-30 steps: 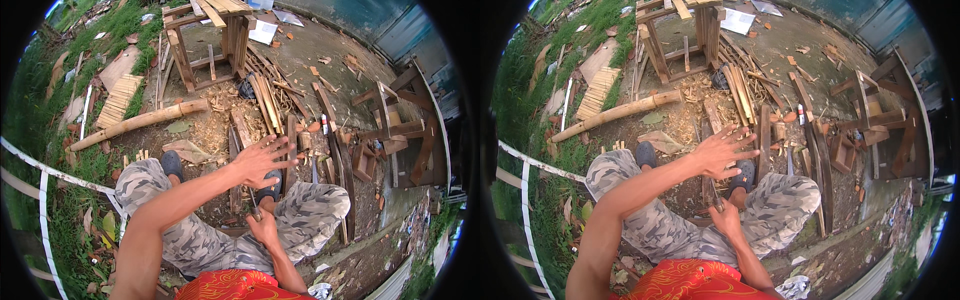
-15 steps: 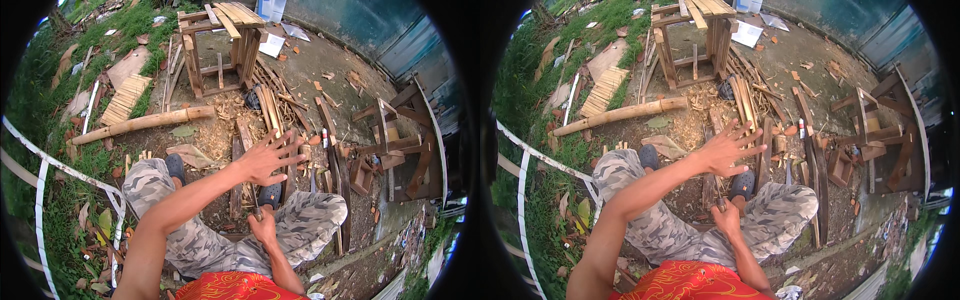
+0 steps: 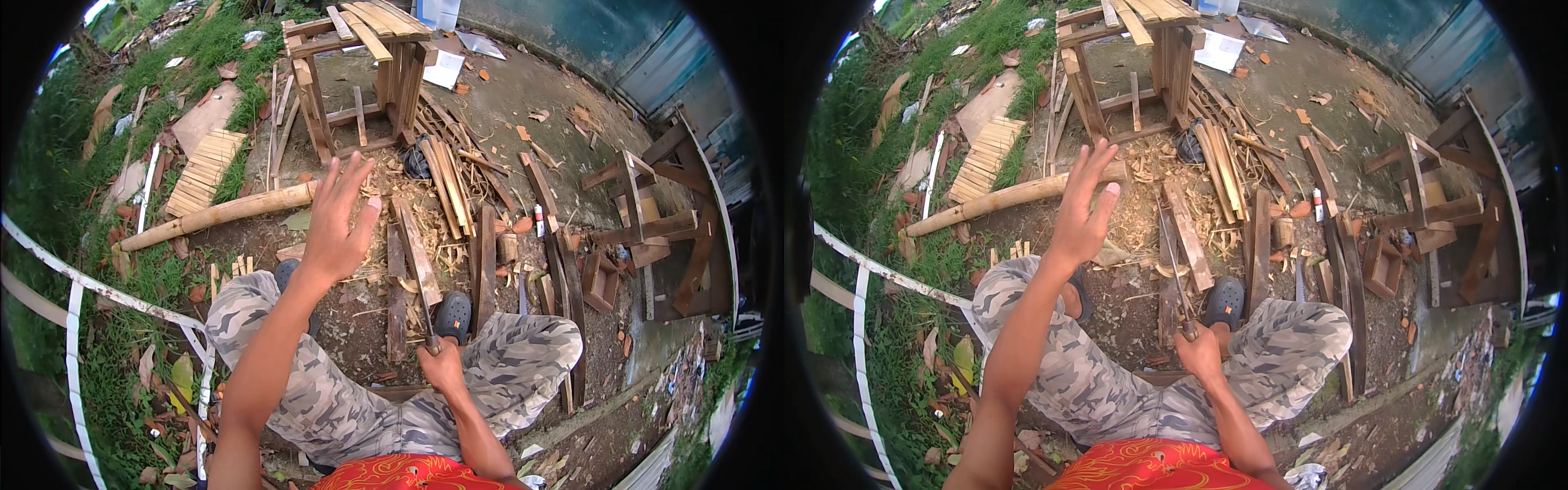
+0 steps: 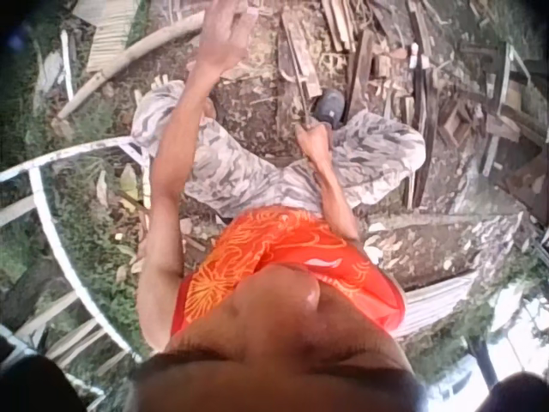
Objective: The person sits on the ground and uses a knife to shave thin strips from a small piece of wood. They repeatedly hold the wood in one hand and draw the knife along its surface to produce shavings, occasionally inspecting the blade and the wood.
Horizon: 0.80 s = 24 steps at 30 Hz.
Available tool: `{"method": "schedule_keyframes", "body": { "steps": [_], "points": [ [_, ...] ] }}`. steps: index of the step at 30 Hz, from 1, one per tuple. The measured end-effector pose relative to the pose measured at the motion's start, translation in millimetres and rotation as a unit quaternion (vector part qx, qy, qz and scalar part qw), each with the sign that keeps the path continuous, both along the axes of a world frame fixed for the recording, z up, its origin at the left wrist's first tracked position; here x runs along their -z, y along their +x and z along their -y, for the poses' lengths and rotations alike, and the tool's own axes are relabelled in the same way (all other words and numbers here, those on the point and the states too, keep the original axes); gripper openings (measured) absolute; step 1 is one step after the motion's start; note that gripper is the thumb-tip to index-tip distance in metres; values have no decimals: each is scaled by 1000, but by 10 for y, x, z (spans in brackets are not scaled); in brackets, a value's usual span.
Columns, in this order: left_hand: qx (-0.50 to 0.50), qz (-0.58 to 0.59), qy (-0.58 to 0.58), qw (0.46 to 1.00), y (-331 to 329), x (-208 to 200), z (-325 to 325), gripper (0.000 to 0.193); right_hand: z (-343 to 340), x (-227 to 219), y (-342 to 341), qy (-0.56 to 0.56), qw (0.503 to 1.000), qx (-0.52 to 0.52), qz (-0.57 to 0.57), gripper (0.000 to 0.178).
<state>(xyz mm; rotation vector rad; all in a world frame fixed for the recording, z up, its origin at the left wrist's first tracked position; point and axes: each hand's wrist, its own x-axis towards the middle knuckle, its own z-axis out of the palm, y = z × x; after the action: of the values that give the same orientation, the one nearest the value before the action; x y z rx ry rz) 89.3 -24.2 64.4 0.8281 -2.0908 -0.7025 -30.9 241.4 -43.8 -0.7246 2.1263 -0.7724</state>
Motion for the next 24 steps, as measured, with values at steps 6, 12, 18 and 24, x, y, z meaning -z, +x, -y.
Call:
{"method": "schedule_keyframes", "body": {
  "steps": [6, 12, 18, 24],
  "points": [
    [-68, 43, 199, 977, 25, 150, -99, 52, 38, -182, -4, 0, 1000, 7, 21, 29],
    [-111, -82, 232, 963, 237, 86, 27, 47, -224, -771, -135, -27, 997, 57, 54, 29],
    [-104, 55, 276, 954, 182, 78, -9, 53, 85, 149, 71, 12, 1000, -20, -10, 28],
    [19, 422, 297, 856, 39, 239, -249, 65, 50, 246, 90, 11, 1000, -10, 26, 27]
  ]
}}
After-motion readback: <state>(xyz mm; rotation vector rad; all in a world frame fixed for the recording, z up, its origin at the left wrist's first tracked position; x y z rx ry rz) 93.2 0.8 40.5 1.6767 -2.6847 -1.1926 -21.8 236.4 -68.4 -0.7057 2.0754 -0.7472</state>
